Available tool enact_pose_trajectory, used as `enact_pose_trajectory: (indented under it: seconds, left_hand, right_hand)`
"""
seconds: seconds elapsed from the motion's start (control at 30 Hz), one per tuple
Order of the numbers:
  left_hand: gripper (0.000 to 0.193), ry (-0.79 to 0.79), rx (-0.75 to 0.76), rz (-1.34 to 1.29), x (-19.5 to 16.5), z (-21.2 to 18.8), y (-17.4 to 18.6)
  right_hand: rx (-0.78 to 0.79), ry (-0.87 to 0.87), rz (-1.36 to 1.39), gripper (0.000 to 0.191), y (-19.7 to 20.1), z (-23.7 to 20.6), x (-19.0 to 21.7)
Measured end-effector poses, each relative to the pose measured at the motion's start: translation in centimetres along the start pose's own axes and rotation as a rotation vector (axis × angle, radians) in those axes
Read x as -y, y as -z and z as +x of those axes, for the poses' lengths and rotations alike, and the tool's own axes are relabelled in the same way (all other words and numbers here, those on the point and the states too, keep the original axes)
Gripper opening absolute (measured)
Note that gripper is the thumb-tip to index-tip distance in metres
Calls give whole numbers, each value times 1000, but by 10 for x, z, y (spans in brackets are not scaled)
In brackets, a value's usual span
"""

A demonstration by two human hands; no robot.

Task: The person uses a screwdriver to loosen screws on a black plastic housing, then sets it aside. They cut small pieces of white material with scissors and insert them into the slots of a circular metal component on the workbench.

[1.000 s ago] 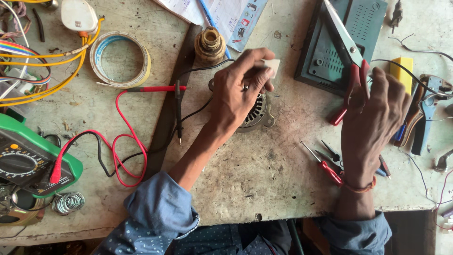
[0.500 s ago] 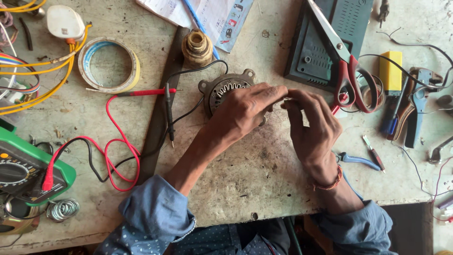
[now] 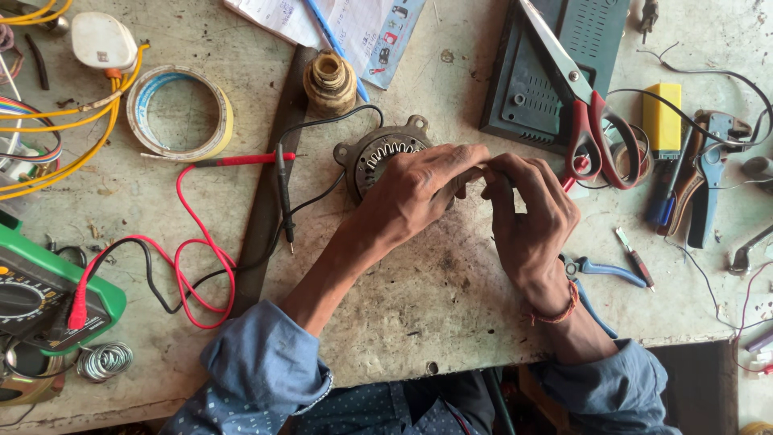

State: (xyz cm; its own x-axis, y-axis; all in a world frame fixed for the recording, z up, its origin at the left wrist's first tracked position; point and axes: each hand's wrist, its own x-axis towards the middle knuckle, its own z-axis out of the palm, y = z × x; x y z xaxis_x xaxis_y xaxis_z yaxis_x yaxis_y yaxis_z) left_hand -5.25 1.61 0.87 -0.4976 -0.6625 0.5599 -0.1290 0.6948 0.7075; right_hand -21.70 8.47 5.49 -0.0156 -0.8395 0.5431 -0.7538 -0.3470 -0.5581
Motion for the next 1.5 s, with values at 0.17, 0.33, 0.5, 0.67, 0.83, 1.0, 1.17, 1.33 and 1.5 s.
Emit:
enact_pose_trajectory:
  seconds: [0.17, 0.33, 0.5, 0.67, 0.83, 1.0, 1.17, 1.33, 1.5]
  left_hand:
    - [46, 39, 11, 27, 7, -2, -2]
    - [44, 24, 18, 96, 9, -1, -2]
    - [28, 68, 23, 37, -2, 7, 4]
    - [13, 182, 3, -126, -15, 20, 10]
    - [10, 169, -48, -201, -15, 24, 18]
    - [13, 135, -19, -147, -12, 23, 13]
    - [13, 188, -18, -186, -14, 22, 13]
    - [16, 94, -78, -205, -18, 23, 15]
    - [12, 164, 13, -123, -16, 23, 10]
  right_hand:
    - [35, 18, -24, 14, -1, 1, 0]
    - [69, 81, -111, 11, -4, -1, -6]
    - [98, 0, -59, 7, -4, 0, -10]
    - [53, -21, -6, 5, 2, 4, -7]
    - [85, -44, -18, 5, 3, 7, -1]
    - [-4, -12, -35, 8, 2, 7, 2]
    - [-7, -30, -24, 9, 2, 6, 2]
    - [-5, -63, -26, 10, 2, 5, 6]
    - [-23, -111, 8, 8, 1, 3, 11]
